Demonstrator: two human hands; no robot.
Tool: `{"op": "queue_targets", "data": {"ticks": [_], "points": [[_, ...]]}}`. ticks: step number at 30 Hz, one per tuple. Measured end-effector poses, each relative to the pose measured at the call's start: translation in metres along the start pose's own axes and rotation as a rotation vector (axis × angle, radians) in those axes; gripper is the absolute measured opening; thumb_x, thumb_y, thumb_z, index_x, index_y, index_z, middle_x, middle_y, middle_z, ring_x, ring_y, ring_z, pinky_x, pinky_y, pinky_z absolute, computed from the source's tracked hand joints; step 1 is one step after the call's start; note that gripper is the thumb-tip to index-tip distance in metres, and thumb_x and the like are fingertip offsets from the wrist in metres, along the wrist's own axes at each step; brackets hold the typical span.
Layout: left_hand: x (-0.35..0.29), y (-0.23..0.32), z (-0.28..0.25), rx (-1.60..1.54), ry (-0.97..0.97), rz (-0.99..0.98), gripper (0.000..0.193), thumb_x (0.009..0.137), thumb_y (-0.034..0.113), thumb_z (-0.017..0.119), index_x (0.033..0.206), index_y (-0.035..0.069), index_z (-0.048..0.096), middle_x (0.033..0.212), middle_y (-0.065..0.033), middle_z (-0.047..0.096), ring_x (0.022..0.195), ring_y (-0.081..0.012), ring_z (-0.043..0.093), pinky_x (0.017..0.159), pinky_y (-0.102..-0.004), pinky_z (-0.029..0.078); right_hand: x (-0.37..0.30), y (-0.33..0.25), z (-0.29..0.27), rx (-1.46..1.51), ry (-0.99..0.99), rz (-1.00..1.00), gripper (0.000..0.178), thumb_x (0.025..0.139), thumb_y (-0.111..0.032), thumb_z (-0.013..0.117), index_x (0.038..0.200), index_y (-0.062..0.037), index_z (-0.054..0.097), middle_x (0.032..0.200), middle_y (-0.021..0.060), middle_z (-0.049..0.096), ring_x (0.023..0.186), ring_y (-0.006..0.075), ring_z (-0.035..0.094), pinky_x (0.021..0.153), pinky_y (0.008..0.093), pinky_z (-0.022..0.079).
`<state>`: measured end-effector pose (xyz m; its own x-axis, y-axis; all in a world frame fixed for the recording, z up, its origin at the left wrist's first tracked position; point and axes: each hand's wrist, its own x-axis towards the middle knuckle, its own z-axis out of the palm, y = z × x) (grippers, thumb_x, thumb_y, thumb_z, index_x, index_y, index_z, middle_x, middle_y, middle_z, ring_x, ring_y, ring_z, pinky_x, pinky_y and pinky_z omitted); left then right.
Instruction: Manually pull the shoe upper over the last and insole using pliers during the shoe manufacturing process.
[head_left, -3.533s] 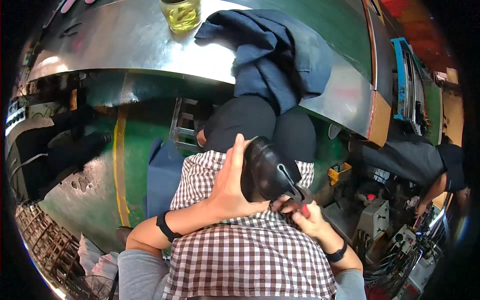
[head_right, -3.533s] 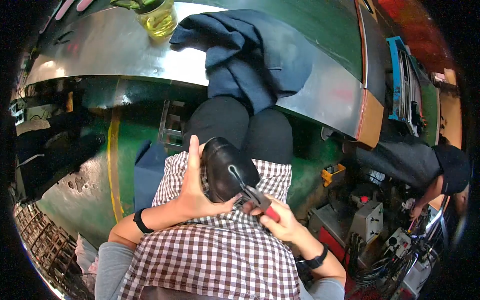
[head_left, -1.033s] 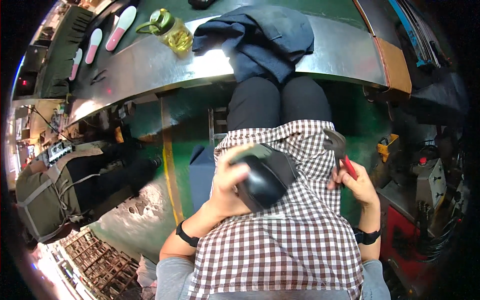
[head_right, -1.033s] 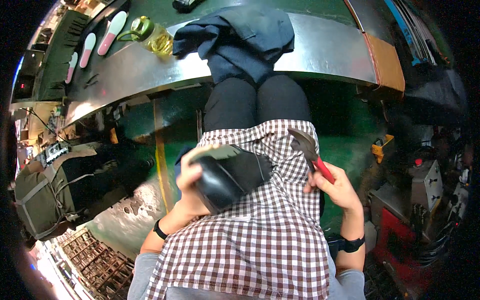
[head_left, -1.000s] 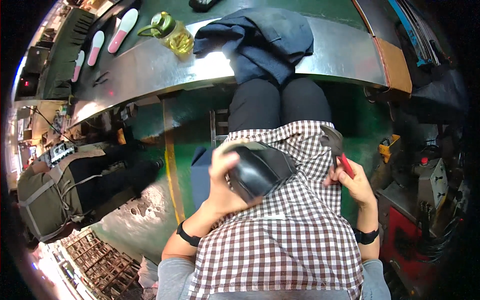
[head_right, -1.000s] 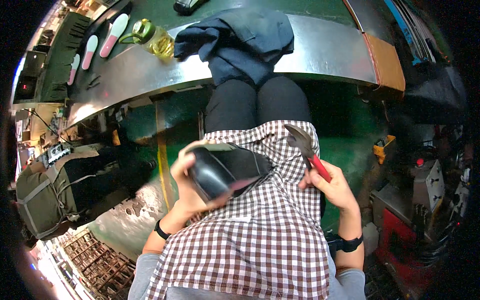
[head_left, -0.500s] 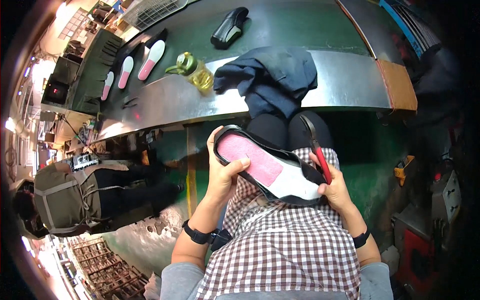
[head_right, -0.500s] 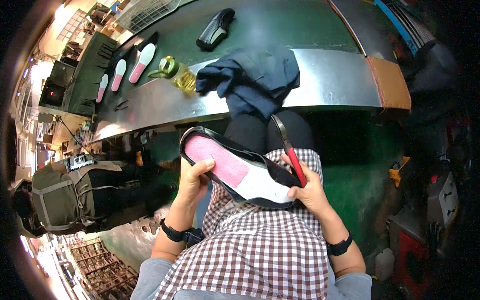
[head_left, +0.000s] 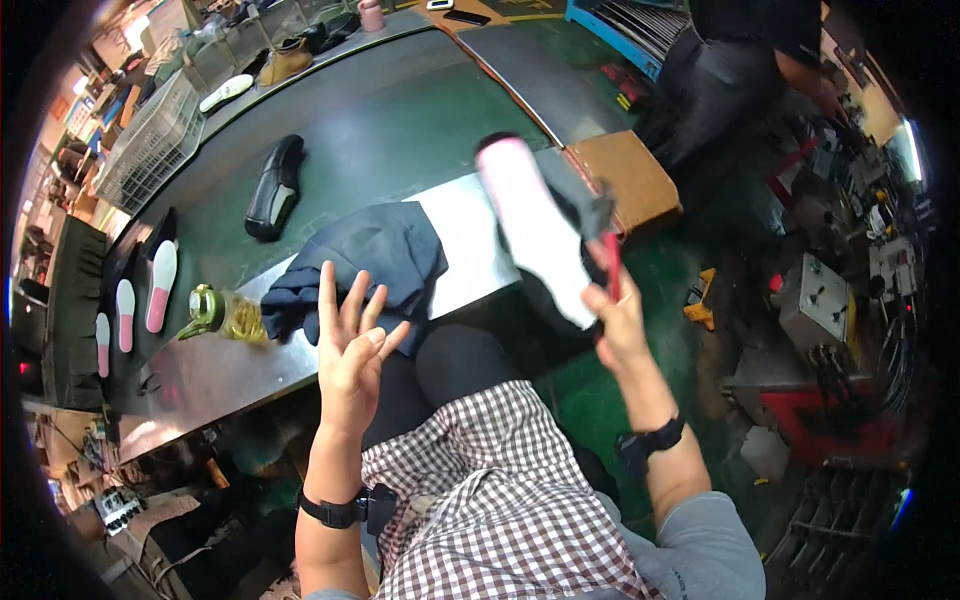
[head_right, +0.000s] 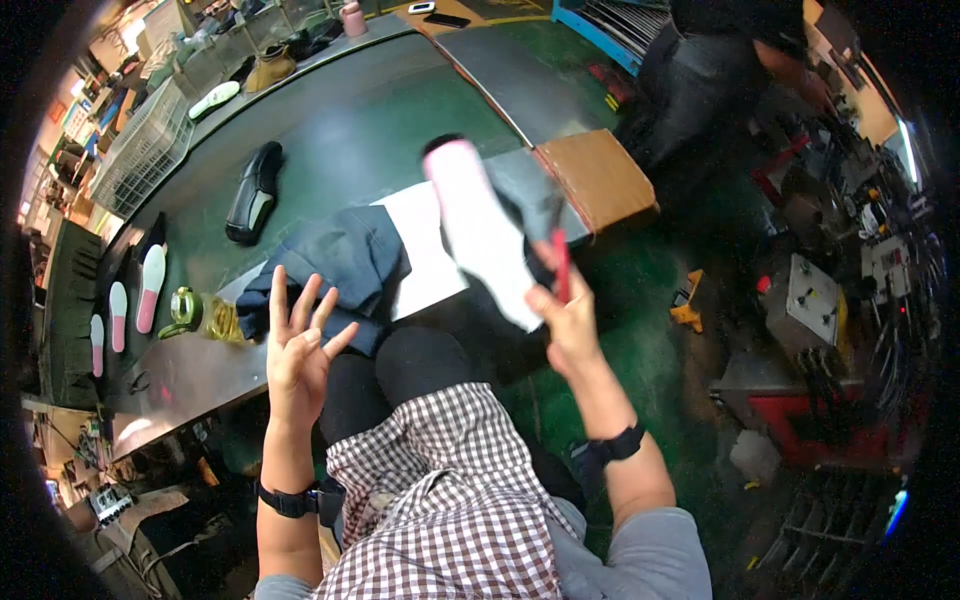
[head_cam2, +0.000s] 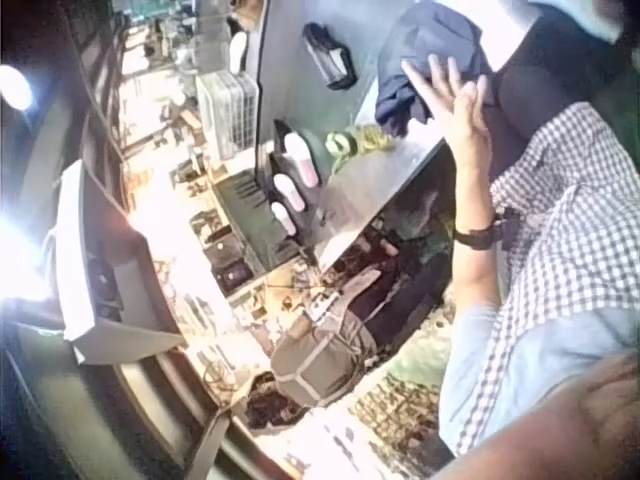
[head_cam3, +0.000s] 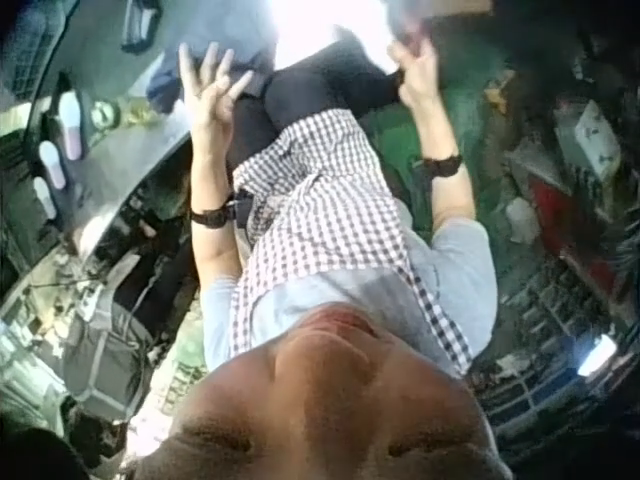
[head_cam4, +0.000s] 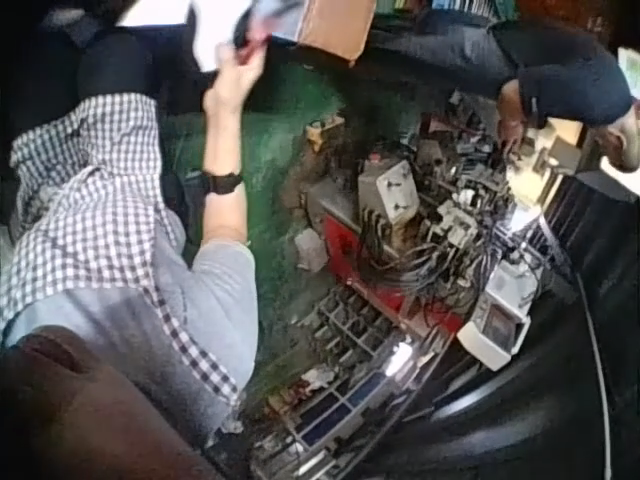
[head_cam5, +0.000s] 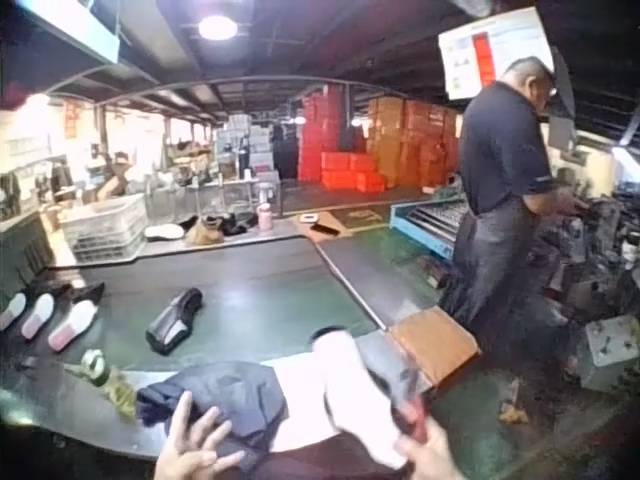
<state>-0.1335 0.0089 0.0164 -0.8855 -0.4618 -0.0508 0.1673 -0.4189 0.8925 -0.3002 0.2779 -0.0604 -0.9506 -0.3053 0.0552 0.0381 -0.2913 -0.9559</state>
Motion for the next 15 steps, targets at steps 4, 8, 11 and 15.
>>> {"op": "queue_targets", "data": {"ticks": [4,8,11,15], "points": [[0.036,0.008,-0.044,0.344,0.184,0.123,0.095,0.081,0.009,0.063,0.161,0.019,0.013,0.159,-0.0227,0.025,0.146,-0.0363,0.030,0.109,-0.0456,0.040,0.114,0.007,-0.039,-0.357,0.193,-0.282,0.059,0.083,0.008,0.064,0.141,-0.0002,0.052,0.139,0.0088,0.056,0.131,0.0211,0.050,0.112,0.0353,0.036],[0.101,0.012,-0.109,0.669,0.400,0.263,0.091,0.080,0.009,0.068,0.158,0.015,0.022,0.158,-0.0236,0.027,0.146,-0.0363,0.030,0.111,-0.0460,0.036,0.206,0.022,-0.089,-0.959,0.331,-0.404,0.057,0.082,0.002,0.073,0.136,0.0042,0.056,0.140,0.0122,0.057,0.130,0.0206,0.052,0.111,0.0313,0.035],[0.166,0.018,-0.160,1.111,0.534,0.346,0.093,0.071,0.016,0.072,0.152,0.003,0.028,0.150,-0.0277,0.033,0.140,-0.0462,0.032,0.116,-0.0480,0.029,0.250,0.042,-0.133,-1.434,0.444,-0.099,0.045,0.092,-0.037,0.067,0.131,-0.0152,0.064,0.125,0.0131,0.068,0.113,0.0279,0.065,0.095,0.0373,0.047],[0.245,0.012,-0.210,1.419,0.676,0.078,0.107,0.065,0.023,0.082,0.153,0.008,0.024,0.154,-0.0288,0.025,0.142,-0.0470,0.025,0.117,-0.0525,0.026,0.274,0.066,-0.179,-1.067,0.374,-0.191,0.044,0.097,-0.034,0.063,0.134,-0.0106,0.062,0.121,0.0093,0.069,0.111,0.0207,0.064,0.095,0.0324,0.046]]}}
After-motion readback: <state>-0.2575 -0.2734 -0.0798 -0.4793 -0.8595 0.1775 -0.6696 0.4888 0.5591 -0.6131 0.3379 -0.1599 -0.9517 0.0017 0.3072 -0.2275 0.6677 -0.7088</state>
